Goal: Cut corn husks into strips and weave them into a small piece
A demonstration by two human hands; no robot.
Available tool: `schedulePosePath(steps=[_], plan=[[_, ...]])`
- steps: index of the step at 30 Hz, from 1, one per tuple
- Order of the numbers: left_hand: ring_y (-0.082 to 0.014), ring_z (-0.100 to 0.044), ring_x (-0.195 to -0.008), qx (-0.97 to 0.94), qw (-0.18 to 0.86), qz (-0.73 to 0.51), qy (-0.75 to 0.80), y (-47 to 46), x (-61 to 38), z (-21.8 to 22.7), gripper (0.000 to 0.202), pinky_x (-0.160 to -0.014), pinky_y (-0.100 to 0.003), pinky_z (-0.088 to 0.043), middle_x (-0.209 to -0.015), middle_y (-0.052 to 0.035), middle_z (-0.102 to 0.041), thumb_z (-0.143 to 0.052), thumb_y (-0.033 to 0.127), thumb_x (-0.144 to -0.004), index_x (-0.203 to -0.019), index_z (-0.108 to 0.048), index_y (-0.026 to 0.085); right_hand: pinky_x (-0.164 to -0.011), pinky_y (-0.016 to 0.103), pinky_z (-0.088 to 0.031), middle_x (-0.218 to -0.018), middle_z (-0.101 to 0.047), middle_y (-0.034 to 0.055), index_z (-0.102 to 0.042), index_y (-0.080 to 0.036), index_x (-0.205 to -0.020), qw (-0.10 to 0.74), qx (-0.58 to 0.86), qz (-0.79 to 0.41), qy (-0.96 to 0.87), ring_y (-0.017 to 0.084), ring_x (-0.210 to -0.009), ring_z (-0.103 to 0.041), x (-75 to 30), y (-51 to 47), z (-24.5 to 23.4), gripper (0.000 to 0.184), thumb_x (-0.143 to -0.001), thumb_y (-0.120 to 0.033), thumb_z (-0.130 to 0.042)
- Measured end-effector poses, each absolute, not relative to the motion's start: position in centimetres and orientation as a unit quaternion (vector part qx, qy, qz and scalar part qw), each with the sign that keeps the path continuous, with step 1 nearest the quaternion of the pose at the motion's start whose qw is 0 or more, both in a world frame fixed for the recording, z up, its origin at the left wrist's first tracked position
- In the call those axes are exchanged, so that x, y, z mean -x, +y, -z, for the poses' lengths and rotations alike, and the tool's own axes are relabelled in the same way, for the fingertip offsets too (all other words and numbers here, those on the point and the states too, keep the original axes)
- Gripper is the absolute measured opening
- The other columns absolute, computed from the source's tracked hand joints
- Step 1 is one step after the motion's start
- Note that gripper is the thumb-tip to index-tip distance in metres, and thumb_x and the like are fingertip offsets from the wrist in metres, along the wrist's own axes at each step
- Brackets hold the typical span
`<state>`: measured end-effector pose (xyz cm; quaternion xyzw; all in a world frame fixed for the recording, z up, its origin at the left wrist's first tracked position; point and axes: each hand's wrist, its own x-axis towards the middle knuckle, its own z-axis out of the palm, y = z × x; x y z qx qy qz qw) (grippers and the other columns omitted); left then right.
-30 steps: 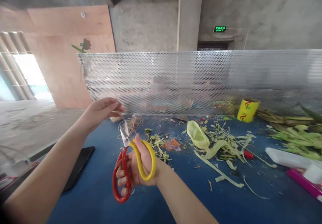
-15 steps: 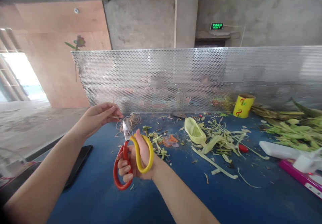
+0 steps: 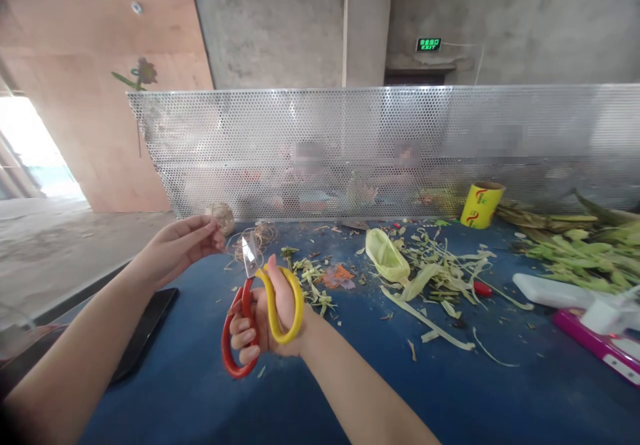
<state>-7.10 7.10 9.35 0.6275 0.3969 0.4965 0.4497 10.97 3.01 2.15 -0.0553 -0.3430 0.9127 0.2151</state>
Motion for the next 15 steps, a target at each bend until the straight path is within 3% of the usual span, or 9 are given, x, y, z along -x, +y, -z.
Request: schedulePosePath(steps=[8,15], plan=[[-0.0116,-0.056,-0.063,-0.555,0.493,-0.526,0.415,7.1,8.6,-6.5,0.023,-0.065,-0.025,-0.052,-0.063,-0.0001,-0.058,-0.07,0.032,-0.063,-0.071,-0.056,0.015,-0.035,0.017,-0.027,-0.051,-0.037,-0.002,-0.046,-0.015,-0.068,0.207,0.093,-0.912,-0.342,0.007,-0.041,-0.033,-10.8,3.1,-1.2,0.08,-0.063,-0.081,-0.002],[-0.0075,-0.047,-0.053,-0.54,0.512,-0.514,0.427,6.9,8.8,-5.4,0.019,-0.06,-0.023,-0.049,-0.052,0.0065,-0.042,-0.066,0.03,-0.066,-0.073,-0.055,0.016,-0.034,0.017,-0.026,-0.051,-0.038,-0.0027,-0.043,-0.017,-0.071,0.225,0.119,-0.898,-0.358,0.007,-0.04,-0.033,-10.6,3.1,-0.8,0.078,-0.061,-0.082,-0.001]])
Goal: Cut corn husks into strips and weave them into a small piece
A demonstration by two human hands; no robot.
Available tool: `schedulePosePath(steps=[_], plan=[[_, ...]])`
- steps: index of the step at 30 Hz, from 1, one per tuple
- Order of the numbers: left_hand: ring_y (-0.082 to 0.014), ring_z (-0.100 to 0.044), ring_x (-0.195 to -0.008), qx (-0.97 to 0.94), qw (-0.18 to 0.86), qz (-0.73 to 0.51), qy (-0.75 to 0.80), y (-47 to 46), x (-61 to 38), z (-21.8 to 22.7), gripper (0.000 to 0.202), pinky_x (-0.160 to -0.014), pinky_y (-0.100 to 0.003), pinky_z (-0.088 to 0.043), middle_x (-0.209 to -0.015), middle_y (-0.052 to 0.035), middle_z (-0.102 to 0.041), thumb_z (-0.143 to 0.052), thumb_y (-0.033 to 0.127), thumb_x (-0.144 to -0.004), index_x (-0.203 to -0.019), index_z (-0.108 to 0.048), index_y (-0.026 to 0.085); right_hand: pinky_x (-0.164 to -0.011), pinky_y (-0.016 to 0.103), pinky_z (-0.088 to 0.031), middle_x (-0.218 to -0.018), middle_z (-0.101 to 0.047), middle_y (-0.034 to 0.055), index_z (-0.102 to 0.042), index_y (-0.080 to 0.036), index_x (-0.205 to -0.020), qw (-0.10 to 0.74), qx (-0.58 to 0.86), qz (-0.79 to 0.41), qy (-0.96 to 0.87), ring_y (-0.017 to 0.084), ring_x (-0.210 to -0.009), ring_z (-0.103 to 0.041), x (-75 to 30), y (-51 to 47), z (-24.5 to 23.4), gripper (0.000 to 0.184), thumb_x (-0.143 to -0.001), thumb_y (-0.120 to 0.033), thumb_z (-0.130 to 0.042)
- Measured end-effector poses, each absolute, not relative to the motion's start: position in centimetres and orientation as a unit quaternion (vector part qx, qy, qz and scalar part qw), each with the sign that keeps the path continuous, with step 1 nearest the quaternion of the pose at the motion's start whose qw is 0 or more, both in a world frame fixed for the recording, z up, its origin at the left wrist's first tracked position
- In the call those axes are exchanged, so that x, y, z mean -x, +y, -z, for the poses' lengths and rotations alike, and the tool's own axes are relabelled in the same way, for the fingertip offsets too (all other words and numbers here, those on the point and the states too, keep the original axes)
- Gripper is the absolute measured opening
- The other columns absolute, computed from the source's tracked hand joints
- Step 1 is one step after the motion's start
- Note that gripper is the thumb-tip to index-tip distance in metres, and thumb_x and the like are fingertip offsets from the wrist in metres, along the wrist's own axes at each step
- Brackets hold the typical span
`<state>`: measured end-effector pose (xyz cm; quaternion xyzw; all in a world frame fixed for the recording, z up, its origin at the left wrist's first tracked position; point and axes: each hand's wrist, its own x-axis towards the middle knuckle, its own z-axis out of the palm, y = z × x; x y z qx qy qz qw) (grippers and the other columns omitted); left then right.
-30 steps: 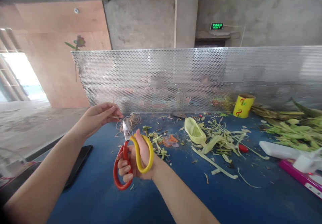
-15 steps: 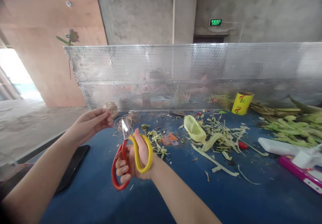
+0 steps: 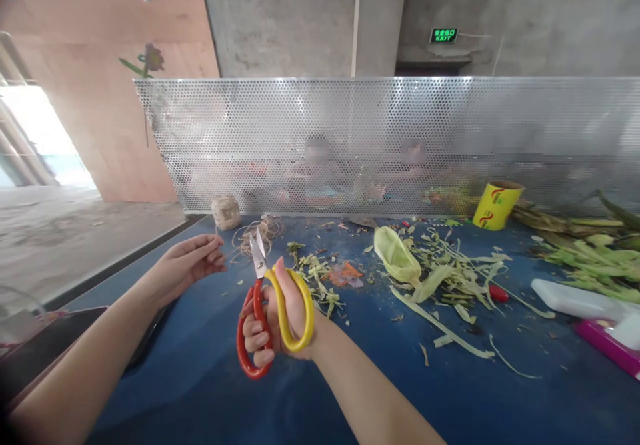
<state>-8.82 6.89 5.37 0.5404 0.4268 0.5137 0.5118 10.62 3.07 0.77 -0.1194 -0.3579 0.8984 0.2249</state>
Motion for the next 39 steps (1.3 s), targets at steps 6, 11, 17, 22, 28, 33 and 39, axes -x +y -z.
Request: schedulePosePath(steps=[6,11,17,22,28,33,39], plan=[[-0.006,-0.042,-0.048,-0.57,0.508,-0.472,0.441,6.9,8.9,-4.5,0.018,-0.058,-0.024,-0.046,-0.052,0.0077,-0.039,-0.063,0.031,-0.067,-0.07,-0.054,0.016,-0.033,0.017,-0.027,-0.051,-0.038,-0.0028,-0.044,-0.017,-0.073,0.233,0.127,-0.9,-0.346,0.007,-0.039,-0.034,-10.6,2.9,-0.4,0.077,-0.064,-0.081,-0.003],[-0.0071,-0.039,-0.042,-0.622,0.447,-0.437,0.472,6.9,8.7,-4.1,0.022,-0.049,-0.022,-0.04,-0.045,0.0084,-0.036,-0.056,0.038,-0.072,-0.075,-0.056,0.016,-0.033,0.017,-0.027,-0.05,-0.037,-0.0034,-0.043,-0.017,-0.072,0.235,0.14,-0.898,-0.345,0.007,-0.038,-0.033,-10.5,3.0,-0.2,0.075,-0.064,-0.081,-0.005],[-0.0082,-0.042,-0.043,-0.692,0.369,-0.387,0.486,6.7,8.4,-4.3,0.023,-0.045,-0.021,-0.033,-0.05,0.0043,-0.047,-0.057,0.04,-0.071,-0.074,-0.06,0.017,-0.032,0.016,-0.027,-0.05,-0.038,-0.0039,-0.043,-0.017,-0.074,0.227,0.152,-0.891,-0.363,0.006,-0.038,-0.033,-10.4,3.0,0.1,0.073,-0.066,-0.081,-0.008],[-0.0072,-0.033,-0.039,-0.679,0.392,-0.399,0.476,6.4,8.2,-4.4,0.024,-0.041,-0.02,-0.029,-0.043,0.007,-0.036,-0.055,0.041,-0.072,-0.07,-0.06,0.018,-0.032,0.016,-0.026,-0.05,-0.037,-0.0044,-0.042,-0.018,-0.075,0.213,0.163,-0.889,-0.371,0.006,-0.038,-0.033,-10.5,2.9,0.3,0.07,-0.067,-0.08,-0.01],[-0.0055,-0.027,-0.039,-0.666,0.431,-0.401,0.458,6.4,8.2,-4.3,0.02,-0.04,-0.019,-0.024,-0.044,0.0072,-0.033,-0.057,0.037,-0.071,-0.064,-0.058,0.018,-0.033,0.017,-0.029,-0.052,-0.04,-0.0034,-0.041,-0.018,-0.078,0.217,0.156,-0.889,-0.371,0.007,-0.039,-0.036,-10.4,3.1,0.9,0.067,-0.069,-0.078,-0.013],[-0.0057,-0.026,-0.039,-0.65,0.443,-0.409,0.461,6.3,8.3,-4.5,0.022,-0.041,-0.019,-0.022,-0.04,0.0066,-0.033,-0.057,0.032,-0.069,-0.053,-0.051,0.017,-0.031,0.016,-0.027,-0.049,-0.039,-0.0046,-0.038,-0.02,-0.074,0.21,0.144,-0.899,-0.356,0.007,-0.037,-0.033,-10.3,3.2,0.6,0.062,-0.07,-0.078,-0.015],[-0.0056,-0.023,-0.038,-0.626,0.46,-0.43,0.459,6.3,8.5,-4.7,0.019,-0.04,-0.02,-0.018,-0.041,0.0071,-0.031,-0.055,0.027,-0.064,-0.051,-0.045,0.018,-0.028,0.013,-0.024,-0.045,-0.036,-0.0057,-0.039,-0.019,-0.071,0.215,0.176,-0.893,-0.355,0.005,-0.033,-0.03,-10.4,3.2,0.3,0.063,-0.069,-0.078,-0.015]])
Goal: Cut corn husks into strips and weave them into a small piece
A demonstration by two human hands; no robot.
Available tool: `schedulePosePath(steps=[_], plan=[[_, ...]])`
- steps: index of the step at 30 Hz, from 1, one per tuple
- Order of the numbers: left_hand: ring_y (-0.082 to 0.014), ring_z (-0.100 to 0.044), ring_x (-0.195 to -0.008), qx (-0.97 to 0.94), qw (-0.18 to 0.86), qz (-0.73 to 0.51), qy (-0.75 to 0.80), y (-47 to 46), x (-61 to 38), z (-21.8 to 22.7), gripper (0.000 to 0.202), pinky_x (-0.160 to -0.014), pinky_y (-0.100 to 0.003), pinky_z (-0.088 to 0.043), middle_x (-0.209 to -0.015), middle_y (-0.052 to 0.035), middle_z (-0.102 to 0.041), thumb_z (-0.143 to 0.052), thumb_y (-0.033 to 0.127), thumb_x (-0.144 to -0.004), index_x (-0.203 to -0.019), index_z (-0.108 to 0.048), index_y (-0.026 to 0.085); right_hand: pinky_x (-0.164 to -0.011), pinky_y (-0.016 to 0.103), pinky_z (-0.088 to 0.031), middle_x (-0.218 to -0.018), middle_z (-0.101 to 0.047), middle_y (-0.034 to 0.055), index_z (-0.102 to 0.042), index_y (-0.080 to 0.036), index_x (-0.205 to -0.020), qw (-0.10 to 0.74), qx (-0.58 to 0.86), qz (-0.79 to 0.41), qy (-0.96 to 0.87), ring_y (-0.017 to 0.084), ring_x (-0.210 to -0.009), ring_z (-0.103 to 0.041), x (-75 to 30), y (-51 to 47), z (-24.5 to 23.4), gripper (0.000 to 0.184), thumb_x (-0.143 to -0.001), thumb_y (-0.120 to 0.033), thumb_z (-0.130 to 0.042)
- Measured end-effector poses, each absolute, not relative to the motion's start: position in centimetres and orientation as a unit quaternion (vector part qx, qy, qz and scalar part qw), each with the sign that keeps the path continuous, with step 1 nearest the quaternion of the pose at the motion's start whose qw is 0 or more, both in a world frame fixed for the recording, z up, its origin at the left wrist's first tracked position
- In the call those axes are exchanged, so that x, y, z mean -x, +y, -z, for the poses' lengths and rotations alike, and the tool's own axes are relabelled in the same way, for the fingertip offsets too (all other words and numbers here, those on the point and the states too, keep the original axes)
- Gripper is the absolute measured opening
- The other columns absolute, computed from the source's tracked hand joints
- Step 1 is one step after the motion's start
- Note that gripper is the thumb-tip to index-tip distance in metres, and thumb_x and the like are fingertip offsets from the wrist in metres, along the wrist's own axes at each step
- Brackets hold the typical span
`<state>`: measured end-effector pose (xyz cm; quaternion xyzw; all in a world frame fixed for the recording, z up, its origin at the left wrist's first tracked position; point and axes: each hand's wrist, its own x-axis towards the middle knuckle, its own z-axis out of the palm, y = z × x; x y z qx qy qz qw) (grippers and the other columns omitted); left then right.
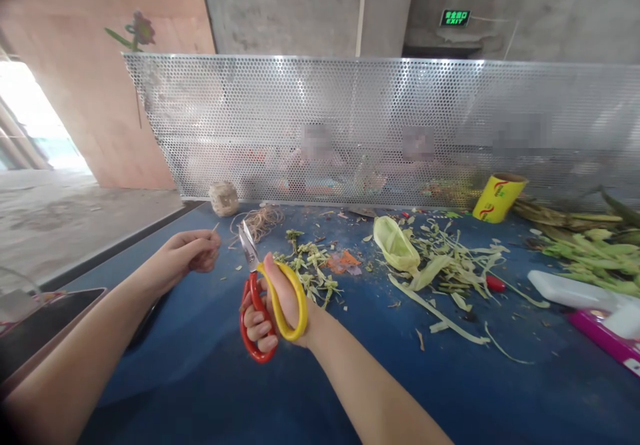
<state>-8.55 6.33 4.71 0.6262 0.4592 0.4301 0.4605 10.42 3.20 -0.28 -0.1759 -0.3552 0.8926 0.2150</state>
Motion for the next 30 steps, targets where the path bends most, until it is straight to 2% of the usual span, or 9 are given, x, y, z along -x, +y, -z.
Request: schedulePosePath(steps=[7,17,23,25,27,30], plan=[[-0.0055,-0.023,-0.038,-0.629,0.466,-0.43,0.449,6.5,8.8,-4.7,0.025,-0.04,-0.021,-0.017,-0.042,0.0072,-0.027,-0.049,0.024,-0.064,-0.045,-0.034,0.018,-0.026,0.011,-0.022,-0.044,-0.035,-0.0065,-0.035,-0.019,-0.067,0.189,0.199,-0.897,-0.347,0.003,-0.031,-0.029,-10.7,3.3,0.2,0.062,-0.067,-0.08,-0.019],[-0.0047,-0.021,-0.038,-0.623,0.457,-0.438,0.46,6.7,9.5,-4.8,0.023,-0.041,-0.022,-0.016,-0.041,0.0077,-0.023,-0.046,0.021,-0.063,-0.045,-0.032,0.019,-0.022,0.01,-0.022,-0.04,-0.035,-0.007,-0.037,-0.019,-0.067,0.188,0.234,-0.875,-0.379,0.003,-0.027,-0.027,-10.9,3.2,-0.1,0.064,-0.065,-0.081,-0.019],[-0.0053,-0.022,-0.04,-0.63,0.434,-0.443,0.469,6.7,9.7,-5.2,0.026,-0.041,-0.022,-0.019,-0.045,0.0072,-0.022,-0.043,0.024,-0.069,-0.048,-0.027,0.019,-0.021,0.011,-0.022,-0.038,-0.032,-0.0077,-0.037,-0.019,-0.064,0.241,0.273,-0.853,-0.374,0.003,-0.026,-0.025,-11.2,3.3,-0.2,0.065,-0.066,-0.08,-0.014],[-0.0058,-0.026,-0.041,-0.647,0.426,-0.417,0.475,6.9,9.7,-5.0,0.024,-0.042,-0.021,-0.024,-0.045,0.007,-0.027,-0.043,0.025,-0.07,-0.05,-0.031,0.019,-0.022,0.011,-0.023,-0.039,-0.033,-0.0076,-0.039,-0.019,-0.065,0.258,0.269,-0.849,-0.375,0.003,-0.026,-0.026,-11.3,3.5,-0.2,0.066,-0.066,-0.081,-0.015],[-0.0071,-0.037,-0.046,-0.674,0.422,-0.367,0.483,7.6,9.5,-4.5,0.02,-0.046,-0.021,-0.031,-0.048,0.0054,-0.04,-0.049,0.027,-0.068,-0.052,-0.042,0.018,-0.022,0.011,-0.023,-0.039,-0.033,-0.0076,-0.041,-0.018,-0.064,0.267,0.265,-0.848,-0.373,0.003,-0.027,-0.025,-11.4,3.6,-0.2,0.068,-0.065,-0.081,-0.015],[-0.0138,-0.054,-0.065,-0.702,0.424,-0.28,0.5,9.8,8.8,-3.2,0.017,-0.053,-0.022,-0.04,-0.067,-0.0005,-0.06,-0.057,0.033,-0.067,-0.062,-0.055,0.017,-0.022,0.011,-0.023,-0.039,-0.033,-0.0074,-0.041,-0.017,-0.063,0.279,0.265,-0.849,-0.363,0.002,-0.027,-0.026,-11.6,3.8,-0.2,0.07,-0.064,-0.082,-0.015]])
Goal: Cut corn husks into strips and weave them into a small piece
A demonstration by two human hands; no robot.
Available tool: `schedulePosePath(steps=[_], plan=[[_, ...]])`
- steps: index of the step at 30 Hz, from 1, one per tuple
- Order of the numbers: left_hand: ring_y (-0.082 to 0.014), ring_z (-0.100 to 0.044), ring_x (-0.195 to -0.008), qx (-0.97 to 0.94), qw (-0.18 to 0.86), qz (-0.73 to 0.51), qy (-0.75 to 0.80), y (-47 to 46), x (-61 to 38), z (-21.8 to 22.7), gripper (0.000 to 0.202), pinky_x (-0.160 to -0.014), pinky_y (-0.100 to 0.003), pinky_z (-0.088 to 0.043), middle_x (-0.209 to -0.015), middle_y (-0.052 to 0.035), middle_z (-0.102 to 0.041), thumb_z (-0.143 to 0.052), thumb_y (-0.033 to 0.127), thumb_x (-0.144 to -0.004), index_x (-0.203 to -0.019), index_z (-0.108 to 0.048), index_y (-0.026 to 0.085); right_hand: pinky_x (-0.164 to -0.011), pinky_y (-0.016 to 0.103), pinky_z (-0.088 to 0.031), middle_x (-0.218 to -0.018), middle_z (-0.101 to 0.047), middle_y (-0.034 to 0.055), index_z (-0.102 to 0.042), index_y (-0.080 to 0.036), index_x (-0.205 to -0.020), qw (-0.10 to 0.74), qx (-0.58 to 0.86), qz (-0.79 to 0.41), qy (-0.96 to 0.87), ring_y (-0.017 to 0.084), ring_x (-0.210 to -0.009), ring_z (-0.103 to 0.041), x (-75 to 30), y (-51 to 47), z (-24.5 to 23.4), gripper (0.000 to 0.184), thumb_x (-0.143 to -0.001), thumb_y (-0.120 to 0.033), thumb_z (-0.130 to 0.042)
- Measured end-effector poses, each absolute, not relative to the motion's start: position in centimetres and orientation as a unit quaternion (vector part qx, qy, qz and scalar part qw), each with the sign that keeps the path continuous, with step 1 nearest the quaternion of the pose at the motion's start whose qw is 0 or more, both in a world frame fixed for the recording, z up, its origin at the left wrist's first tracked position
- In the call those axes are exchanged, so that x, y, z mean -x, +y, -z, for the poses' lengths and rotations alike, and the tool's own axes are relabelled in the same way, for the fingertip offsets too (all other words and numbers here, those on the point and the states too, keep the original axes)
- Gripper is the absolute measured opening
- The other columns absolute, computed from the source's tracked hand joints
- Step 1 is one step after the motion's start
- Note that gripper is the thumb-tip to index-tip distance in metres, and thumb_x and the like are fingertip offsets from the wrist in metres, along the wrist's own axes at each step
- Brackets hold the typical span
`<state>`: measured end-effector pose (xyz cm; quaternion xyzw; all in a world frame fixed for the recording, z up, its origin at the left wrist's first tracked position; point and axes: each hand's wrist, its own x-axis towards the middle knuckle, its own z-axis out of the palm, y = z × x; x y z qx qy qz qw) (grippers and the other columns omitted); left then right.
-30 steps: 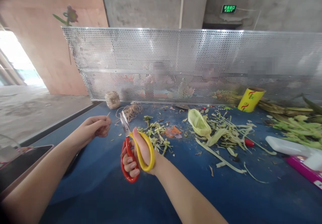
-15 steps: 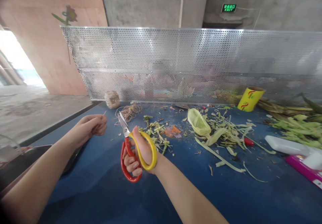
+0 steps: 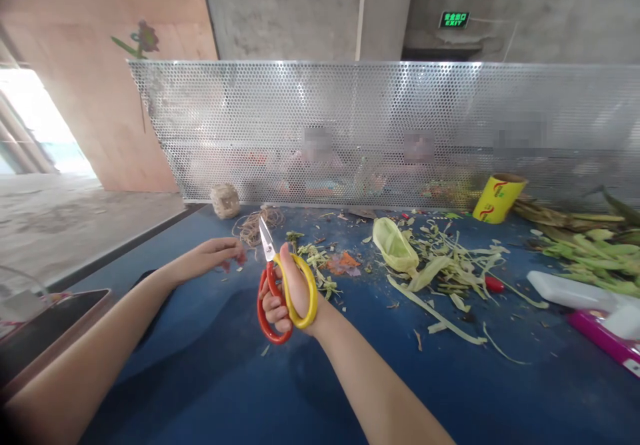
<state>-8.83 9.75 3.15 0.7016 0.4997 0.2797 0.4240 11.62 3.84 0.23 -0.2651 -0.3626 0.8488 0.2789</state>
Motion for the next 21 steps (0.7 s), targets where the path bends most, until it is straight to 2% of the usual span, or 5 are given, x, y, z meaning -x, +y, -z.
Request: schedulePosePath(steps=[4,9,13,18,21], plan=[[-0.0172,-0.059,-0.071,-0.696,0.392,-0.235,0.554,14.4,7.9,-1.4,0.022,-0.055,-0.025,-0.045,-0.073,-0.0022,-0.062,-0.058,0.036,-0.072,-0.069,-0.059,0.014,-0.022,0.011,-0.023,-0.038,-0.032,-0.0072,-0.039,-0.017,-0.06,0.292,0.274,-0.844,-0.356,0.003,-0.026,-0.026,-12.2,4.0,-0.3,0.068,-0.068,-0.079,-0.013],[-0.0169,-0.058,-0.082,-0.678,0.315,-0.291,0.597,18.1,6.9,-2.0,0.023,-0.071,-0.035,-0.049,-0.096,-0.0046,-0.058,-0.05,0.03,-0.083,-0.097,-0.056,0.012,-0.023,0.013,-0.023,-0.038,-0.031,-0.0072,-0.036,-0.018,-0.061,0.302,0.295,-0.832,-0.36,0.004,-0.026,-0.026,-12.9,4.2,-0.8,0.066,-0.07,-0.077,-0.008],[-0.0206,-0.056,-0.092,-0.661,0.299,-0.386,0.57,16.0,6.0,-4.3,0.023,-0.076,-0.03,-0.044,-0.09,-0.0036,-0.064,-0.057,0.035,-0.075,-0.081,-0.064,0.014,-0.026,0.018,-0.032,-0.04,-0.03,-0.0077,-0.033,-0.02,-0.064,0.299,0.358,-0.773,-0.43,0.006,-0.029,-0.028,-13.1,4.2,-0.8,0.064,-0.07,-0.077,-0.005],[-0.0215,-0.048,-0.105,-0.623,0.334,-0.453,0.543,11.3,5.6,-6.7,0.025,-0.079,-0.028,-0.038,-0.1,-0.0044,-0.065,-0.058,0.042,-0.068,-0.076,-0.068,0.021,-0.032,0.014,-0.026,-0.054,-0.035,-0.0084,-0.035,-0.021,-0.075,0.326,0.453,-0.575,-0.598,0.003,-0.036,-0.03,-13.8,4.2,0.5,0.053,-0.063,-0.071,-0.048],[-0.0232,-0.046,-0.106,-0.602,0.355,-0.465,0.544,9.5,5.9,-7.3,0.03,-0.079,-0.032,-0.037,-0.106,-0.006,-0.063,-0.059,0.046,-0.066,-0.078,-0.068,0.02,-0.034,0.015,-0.023,-0.056,-0.035,-0.0073,-0.035,-0.021,-0.077,0.288,0.47,-0.511,-0.66,0.003,-0.038,-0.03,-14.1,3.9,0.8,0.05,-0.068,-0.069,-0.045]])
